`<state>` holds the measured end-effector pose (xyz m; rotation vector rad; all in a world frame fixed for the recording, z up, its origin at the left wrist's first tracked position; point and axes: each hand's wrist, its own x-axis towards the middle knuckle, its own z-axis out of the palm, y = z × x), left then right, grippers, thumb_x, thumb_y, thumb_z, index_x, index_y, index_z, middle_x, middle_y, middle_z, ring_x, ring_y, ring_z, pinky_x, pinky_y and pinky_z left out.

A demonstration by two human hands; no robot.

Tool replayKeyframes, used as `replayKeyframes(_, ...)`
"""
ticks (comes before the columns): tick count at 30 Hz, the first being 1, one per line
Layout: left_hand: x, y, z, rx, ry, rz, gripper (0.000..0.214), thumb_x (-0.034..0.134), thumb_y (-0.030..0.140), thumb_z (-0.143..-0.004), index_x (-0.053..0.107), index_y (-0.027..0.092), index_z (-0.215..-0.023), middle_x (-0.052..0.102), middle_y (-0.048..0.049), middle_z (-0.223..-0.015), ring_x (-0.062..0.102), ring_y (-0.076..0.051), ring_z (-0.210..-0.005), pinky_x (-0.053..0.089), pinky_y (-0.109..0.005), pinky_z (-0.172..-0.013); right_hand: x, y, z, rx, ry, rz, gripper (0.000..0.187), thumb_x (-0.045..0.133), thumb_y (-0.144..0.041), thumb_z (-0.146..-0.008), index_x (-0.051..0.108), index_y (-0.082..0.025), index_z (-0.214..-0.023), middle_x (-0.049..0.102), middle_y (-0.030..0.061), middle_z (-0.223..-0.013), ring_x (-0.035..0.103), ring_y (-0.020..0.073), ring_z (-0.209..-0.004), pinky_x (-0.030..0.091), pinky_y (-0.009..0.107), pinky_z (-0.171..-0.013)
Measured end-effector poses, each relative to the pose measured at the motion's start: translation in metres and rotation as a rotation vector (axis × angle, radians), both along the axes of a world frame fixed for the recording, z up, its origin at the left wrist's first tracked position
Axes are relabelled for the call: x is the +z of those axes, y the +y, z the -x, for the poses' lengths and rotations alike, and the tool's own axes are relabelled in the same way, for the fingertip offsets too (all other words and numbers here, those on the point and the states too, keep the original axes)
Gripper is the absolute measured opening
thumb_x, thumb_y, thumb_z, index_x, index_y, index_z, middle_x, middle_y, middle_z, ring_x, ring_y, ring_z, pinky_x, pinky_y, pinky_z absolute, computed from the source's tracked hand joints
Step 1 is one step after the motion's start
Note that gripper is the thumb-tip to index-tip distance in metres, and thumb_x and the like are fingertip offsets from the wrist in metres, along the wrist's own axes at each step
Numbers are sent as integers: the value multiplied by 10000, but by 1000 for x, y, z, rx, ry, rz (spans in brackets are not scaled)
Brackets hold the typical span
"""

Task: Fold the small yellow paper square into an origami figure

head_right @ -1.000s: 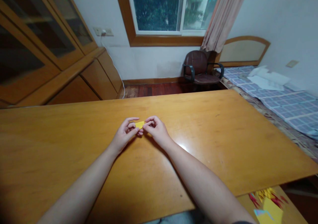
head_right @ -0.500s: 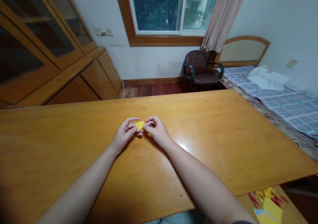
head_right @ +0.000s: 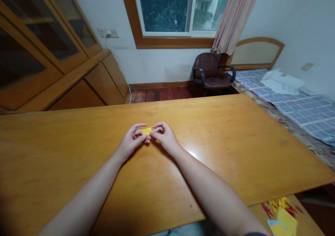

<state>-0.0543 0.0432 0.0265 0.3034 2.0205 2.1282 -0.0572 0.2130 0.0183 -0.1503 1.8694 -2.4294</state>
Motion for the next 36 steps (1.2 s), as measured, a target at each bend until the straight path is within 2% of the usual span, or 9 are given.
replayKeyframes(6,0,0,0,5,-3,-16,492,698,316,-785,477,171,-1201,589,40,-676,690,-190,-718,547,-309,-683,-1,1,2,35,-10,16,364,772,-375,-673,534,-216,-898,665,-47,-673,622,139,-643,497,301,-705)
replayKeyframes(11,0,0,1,11,23,9,468,689,306,-791,481,173,-1189,597,42,-672,674,-165,-682,538,-293,-694,-3,1,3,103,-26,48,436,793,-348,-651,530,-225,-977,672,-44,-721,637,134,-643,501,292,-692)
replayKeyframes(16,-2,1,1,-6,16,20,468,685,302,-796,473,171,-1192,586,47,-664,672,-160,-677,542,-288,-686,-5,0,4,81,-8,19,391,775,-304,-671,541,-212,-970,664,-49,-672,622,125,-598,475,264,-634)
replayKeyframes(25,-1,0,0,-3,-5,-4,460,683,294,-793,481,173,-1188,586,40,-674,677,-168,-672,545,-282,-634,-3,4,3,50,-28,29,364,763,-308,-691,560,-200,-973,674,-51,-649,616,121,-594,470,272,-670)
replayKeyframes(31,-3,0,1,-40,-18,-32,424,650,322,-825,483,151,-1176,667,-26,-761,672,-171,-693,549,-292,-653,-4,4,4,29,-23,42,340,761,-303,-696,549,-201,-940,659,-59,-636,623,122,-616,474,276,-697)
replayKeyframes(36,-2,0,0,-13,15,-59,408,642,340,-830,501,155,-1165,637,0,-731,675,-174,-712,548,-292,-683,-3,4,4,12,-16,28,344,762,-312,-691,544,-204,-934,652,-62,-626,615,123,-612,469,279,-700)
